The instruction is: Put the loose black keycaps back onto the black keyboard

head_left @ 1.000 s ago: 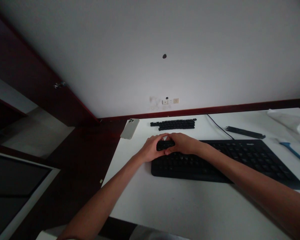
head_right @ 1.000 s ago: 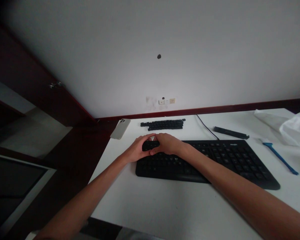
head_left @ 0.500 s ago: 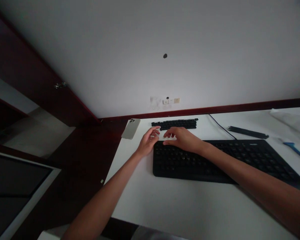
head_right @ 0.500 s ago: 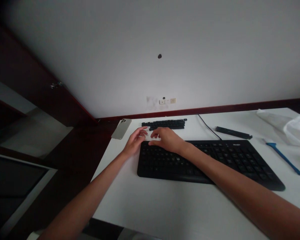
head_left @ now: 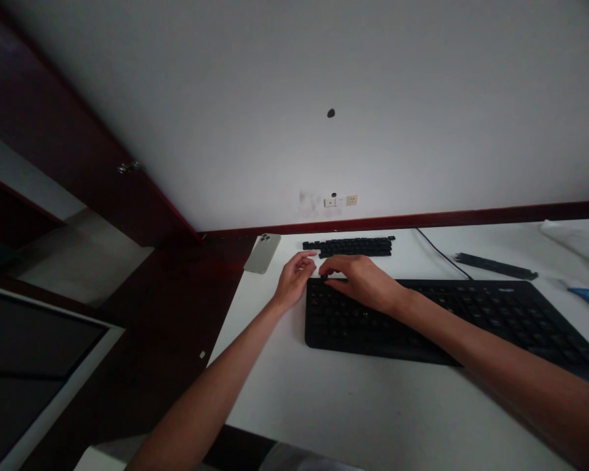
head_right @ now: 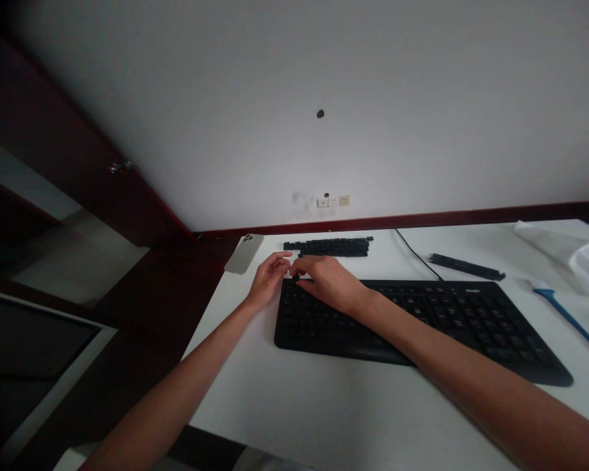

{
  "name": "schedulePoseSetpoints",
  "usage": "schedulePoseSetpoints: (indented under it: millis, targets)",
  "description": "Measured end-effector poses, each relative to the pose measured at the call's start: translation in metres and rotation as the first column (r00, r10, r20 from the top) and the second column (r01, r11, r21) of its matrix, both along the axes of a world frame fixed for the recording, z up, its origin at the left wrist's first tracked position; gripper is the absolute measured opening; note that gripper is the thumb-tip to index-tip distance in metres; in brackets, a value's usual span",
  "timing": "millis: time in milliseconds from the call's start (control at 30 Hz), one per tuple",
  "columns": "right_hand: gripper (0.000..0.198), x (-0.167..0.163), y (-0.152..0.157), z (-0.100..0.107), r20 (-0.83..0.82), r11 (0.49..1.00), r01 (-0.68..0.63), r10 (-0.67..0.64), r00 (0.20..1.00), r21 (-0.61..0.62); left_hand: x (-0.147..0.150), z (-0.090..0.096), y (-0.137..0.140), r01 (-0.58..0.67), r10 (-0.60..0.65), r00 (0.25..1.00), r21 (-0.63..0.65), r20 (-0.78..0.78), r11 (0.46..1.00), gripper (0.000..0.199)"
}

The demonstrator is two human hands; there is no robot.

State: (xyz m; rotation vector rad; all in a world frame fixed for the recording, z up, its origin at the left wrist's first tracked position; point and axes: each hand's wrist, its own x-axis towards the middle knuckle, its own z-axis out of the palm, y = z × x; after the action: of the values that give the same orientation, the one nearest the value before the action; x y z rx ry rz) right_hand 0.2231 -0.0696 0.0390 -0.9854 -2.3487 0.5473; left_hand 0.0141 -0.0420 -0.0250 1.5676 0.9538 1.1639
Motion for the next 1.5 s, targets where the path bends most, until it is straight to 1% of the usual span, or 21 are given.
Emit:
schedulePoseSetpoints:
  millis: [100, 267, 400, 500, 633, 767, 833, 933, 1033, 1100, 1133, 1200, 1267, 1333, 1400, 1500]
  targets:
    - [0.025, -0.002, -0.005, 0.005, 0.015, 0.999, -0.012, 0.011, 1.0, 0.032, 0.001, -0.003, 0.0, 0.004, -0.004, 1.0, 0.004, -0.005, 1.0, 0.037]
    - [0.029, -0.005, -0.009, 0.004, 0.004, 0.998, -0.042, 0.042, 0.999, 0.055, 0.0, -0.001, -0.005, 0.01, -0.009, 0.998, 0.012, -0.059, 1.0, 0.04]
    - [0.036, -0.005, -0.01, 0.006, 0.023, 0.998, -0.035, 0.034, 0.999, 0.053, -0.004, 0.0, -0.005, 0.042, -0.041, 0.999, -0.027, 0.025, 0.999, 0.04]
    - [0.036, -0.004, -0.01, 0.008, 0.052, 0.998, -0.034, 0.031, 0.998, 0.046, -0.007, -0.002, 0.0, 0.041, -0.036, 0.995, -0.056, 0.089, 0.998, 0.039]
    - [0.04, -0.003, -0.011, 0.01, 0.082, 0.998, -0.049, 0.045, 0.996, 0.037, -0.008, -0.004, 0.003, 0.017, -0.009, 0.994, -0.071, 0.111, 0.997, 0.042]
    - [0.047, -0.002, -0.012, 0.01, 0.095, 0.998, -0.047, 0.043, 0.995, 0.038, -0.008, -0.003, 0.001, 0.037, -0.027, 0.993, -0.086, 0.119, 0.996, 0.043]
    - [0.043, -0.002, -0.013, 0.011, 0.095, 0.997, -0.062, 0.057, 0.994, 0.055, -0.008, -0.003, 0.0, 0.039, -0.029, 0.993, -0.091, 0.114, 0.995, 0.043]
    - [0.03, -0.003, -0.014, 0.013, 0.088, 0.995, -0.071, 0.065, 0.994, 0.07, -0.009, -0.002, 0.0, 0.045, -0.034, 0.993, -0.094, 0.11, 0.995, 0.044]
    - [0.017, -0.003, -0.014, 0.012, 0.112, 0.997, 0.0, -0.009, 0.994, 0.082, -0.009, 0.002, -0.001, 0.03, -0.025, 0.997, -0.075, 0.073, 0.997, 0.04]
    - [0.014, -0.003, -0.014, 0.009, 0.16, 0.987, 0.048, -0.072, 0.984, 0.151, -0.01, 0.006, -0.002, 0.029, -0.028, 0.999, -0.033, 0.039, 0.999, 0.037]
    - [0.016, -0.003, -0.014, 0.007, 0.184, 0.978, 0.064, -0.101, 0.978, 0.196, -0.011, 0.008, -0.003, 0.048, -0.048, 0.998, -0.005, 0.027, 0.999, 0.038]
    - [0.021, -0.004, -0.015, 0.003, 0.211, 0.959, 0.086, -0.146, 0.967, 0.27, -0.012, 0.012, -0.004, 0.135, -0.136, 0.991, 0.039, 0.008, 0.99, 0.043]
    - [0.022, -0.005, -0.015, -0.001, 0.207, 0.946, 0.1, -0.169, 0.964, 0.308, -0.013, 0.014, -0.005, 0.242, -0.242, 0.97, 0.056, -0.01, 0.969, 0.045]
    - [0.024, -0.006, -0.014, -0.004, 0.191, 0.939, 0.11, -0.179, 0.965, 0.327, -0.014, 0.014, -0.005, 0.312, -0.312, 0.95, 0.049, -0.024, 0.949, 0.042]
    - [0.026, -0.007, -0.013, -0.006, 0.18, 0.936, 0.121, -0.188, 0.965, 0.331, -0.015, 0.012, -0.004, 0.331, -0.33, 0.943, 0.037, -0.038, 0.943, 0.036]
    - [0.028, -0.008, -0.012, -0.006, 0.186, 0.944, 0.13, -0.192, 0.964, 0.304, -0.015, 0.009, -0.003, 0.316, -0.314, 0.947, 0.019, -0.07, 0.948, 0.032]
